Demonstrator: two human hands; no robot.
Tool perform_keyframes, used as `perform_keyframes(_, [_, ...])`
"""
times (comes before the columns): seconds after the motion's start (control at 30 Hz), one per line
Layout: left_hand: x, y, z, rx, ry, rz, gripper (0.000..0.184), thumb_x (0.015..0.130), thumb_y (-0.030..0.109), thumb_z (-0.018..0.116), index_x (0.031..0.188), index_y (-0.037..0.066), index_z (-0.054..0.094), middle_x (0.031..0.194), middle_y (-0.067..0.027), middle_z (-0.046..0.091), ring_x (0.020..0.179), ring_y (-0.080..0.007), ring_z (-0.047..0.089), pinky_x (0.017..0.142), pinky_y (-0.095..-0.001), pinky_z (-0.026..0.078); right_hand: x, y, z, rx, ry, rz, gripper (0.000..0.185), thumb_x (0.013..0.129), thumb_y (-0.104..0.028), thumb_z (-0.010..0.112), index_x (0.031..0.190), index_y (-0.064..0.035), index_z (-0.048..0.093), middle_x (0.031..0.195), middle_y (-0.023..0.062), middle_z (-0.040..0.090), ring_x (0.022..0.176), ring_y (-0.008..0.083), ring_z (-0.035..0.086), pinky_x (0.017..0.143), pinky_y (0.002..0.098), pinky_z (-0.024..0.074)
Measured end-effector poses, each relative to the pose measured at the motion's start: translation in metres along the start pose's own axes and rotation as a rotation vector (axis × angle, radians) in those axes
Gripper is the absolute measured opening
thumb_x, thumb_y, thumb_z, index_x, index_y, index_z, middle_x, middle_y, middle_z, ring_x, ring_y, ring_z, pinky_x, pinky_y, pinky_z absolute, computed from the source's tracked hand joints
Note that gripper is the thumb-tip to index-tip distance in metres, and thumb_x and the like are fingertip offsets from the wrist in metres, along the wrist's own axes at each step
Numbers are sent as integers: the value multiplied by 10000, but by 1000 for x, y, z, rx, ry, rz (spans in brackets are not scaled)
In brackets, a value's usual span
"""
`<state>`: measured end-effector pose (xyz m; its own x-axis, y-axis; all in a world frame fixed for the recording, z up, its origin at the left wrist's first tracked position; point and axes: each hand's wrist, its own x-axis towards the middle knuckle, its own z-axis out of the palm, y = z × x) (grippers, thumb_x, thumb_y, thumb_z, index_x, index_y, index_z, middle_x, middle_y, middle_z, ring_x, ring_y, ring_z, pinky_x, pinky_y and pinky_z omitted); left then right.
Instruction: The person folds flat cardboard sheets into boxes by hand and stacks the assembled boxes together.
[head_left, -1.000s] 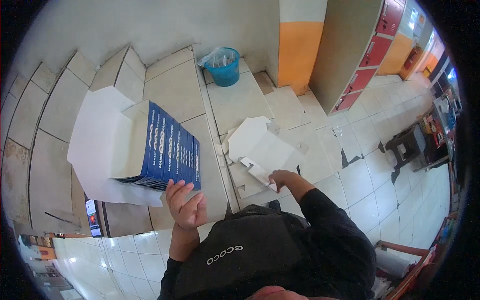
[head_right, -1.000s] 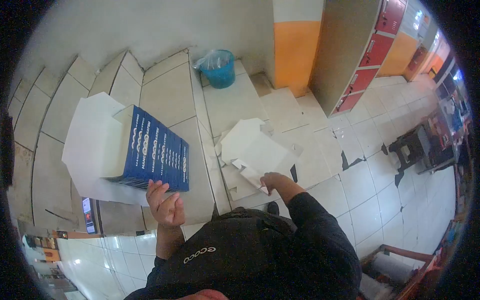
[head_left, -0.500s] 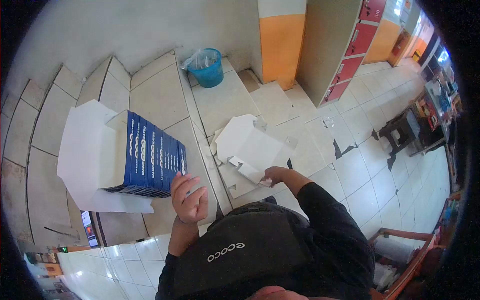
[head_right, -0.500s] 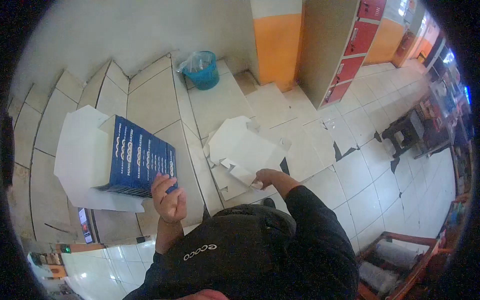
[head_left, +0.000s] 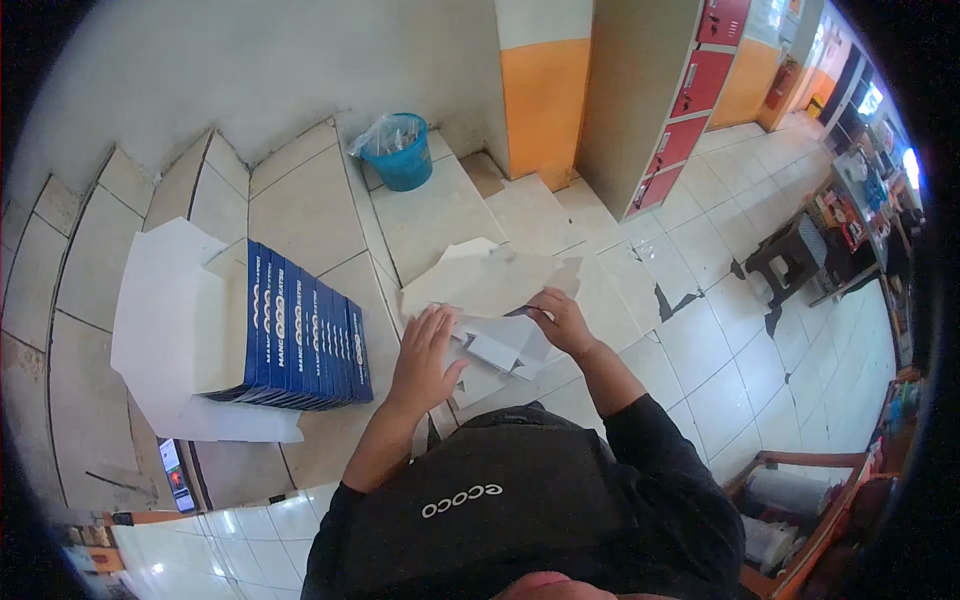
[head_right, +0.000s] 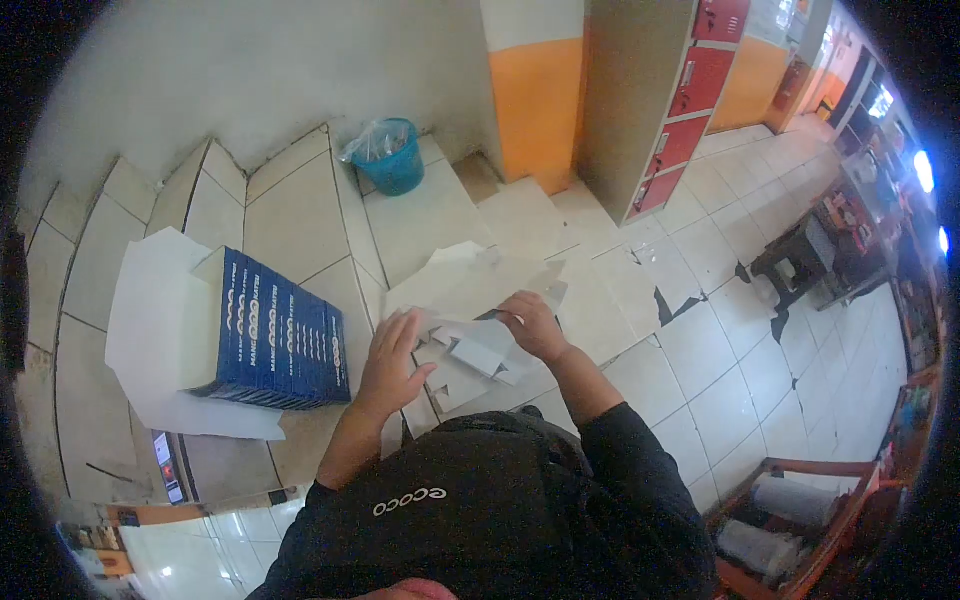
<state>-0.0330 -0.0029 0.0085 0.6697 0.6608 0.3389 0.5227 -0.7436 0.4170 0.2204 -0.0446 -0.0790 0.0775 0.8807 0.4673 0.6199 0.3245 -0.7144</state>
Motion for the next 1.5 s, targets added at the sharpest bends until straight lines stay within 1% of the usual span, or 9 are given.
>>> perform_keyframes(0.2, [24,-11,18,-249,-125,10,247,796,140,620,990,-13,607,876,-125,630,851,-281,599,760,-392,459,17,-55,-49,181,129,-13,76,749,-52,663,806,-55,612,758,98,616,811,273,592,896,388,423])
perform_keyframes(0.3, [31,4,21,-695,-378,-477,213,818,172,635,941,-2,640,755,-62,634,733,-153,598,714,-316,479,18,-60,-56,229,214,25,100,726,-40,675,803,-70,618,734,78,607,776,256,581,883,370,415])
perform_keyframes(0.53, [26,10,53,-1172,-582,-585,203,833,132,613,958,-26,632,786,-43,634,729,-99,558,695,-246,442,31,-104,-68,-316,-172,-303,89,628,-61,648,676,-90,579,672,36,507,706,243,501,689,373,379])
perform_keyframes(0.77, [26,7,65,-1087,-619,-457,154,834,72,596,920,-48,638,847,-59,637,776,-131,571,731,-239,440,28,-98,-64,-127,-451,-316,126,618,-110,669,706,-70,588,871,104,512,865,286,485,790,373,382])
perform_keyframes(0.9, [39,-9,78,-1259,-90,-507,151,826,99,634,916,-22,628,838,-59,629,775,-144,578,726,-255,456,16,-132,-71,-522,102,-17,662,666,-282,737,1222,-39,471,1279,200,393,1170,368,401,991,396,330])
perform_keyframes(1.03, [67,26,45,-1531,231,-535,144,838,97,632,914,-20,599,824,-57,611,733,-129,576,658,-251,487,-8,-110,-12,-145,45,278,1215,592,-490,785,1366,87,47,1357,328,224,1275,443,252,1067,409,246])
perform_keyframes(1.23, [71,36,21,-1321,181,-340,127,809,18,631,918,-15,576,839,-48,604,757,-113,576,687,-233,473,-12,-105,-13,-107,95,524,508,794,-194,657,1173,86,470,981,219,611,868,323,625,745,382,491])
perform_keyframes(1.37, [71,20,16,-1285,141,-238,206,777,-32,627,977,-15,581,912,-62,618,803,-118,582,727,-236,466,-21,-108,-41,733,364,694,204,816,-113,629,950,38,599,805,61,638,763,114,627,663,285,496])
perform_keyframes(1.5, [65,22,25,-1196,110,-281,220,757,-39,636,973,-20,599,918,-68,632,800,-133,594,728,-259,475,-29,-108,-27,174,392,343,138,798,-97,628,919,-29,625,758,77,611,694,190,612,618,304,485])
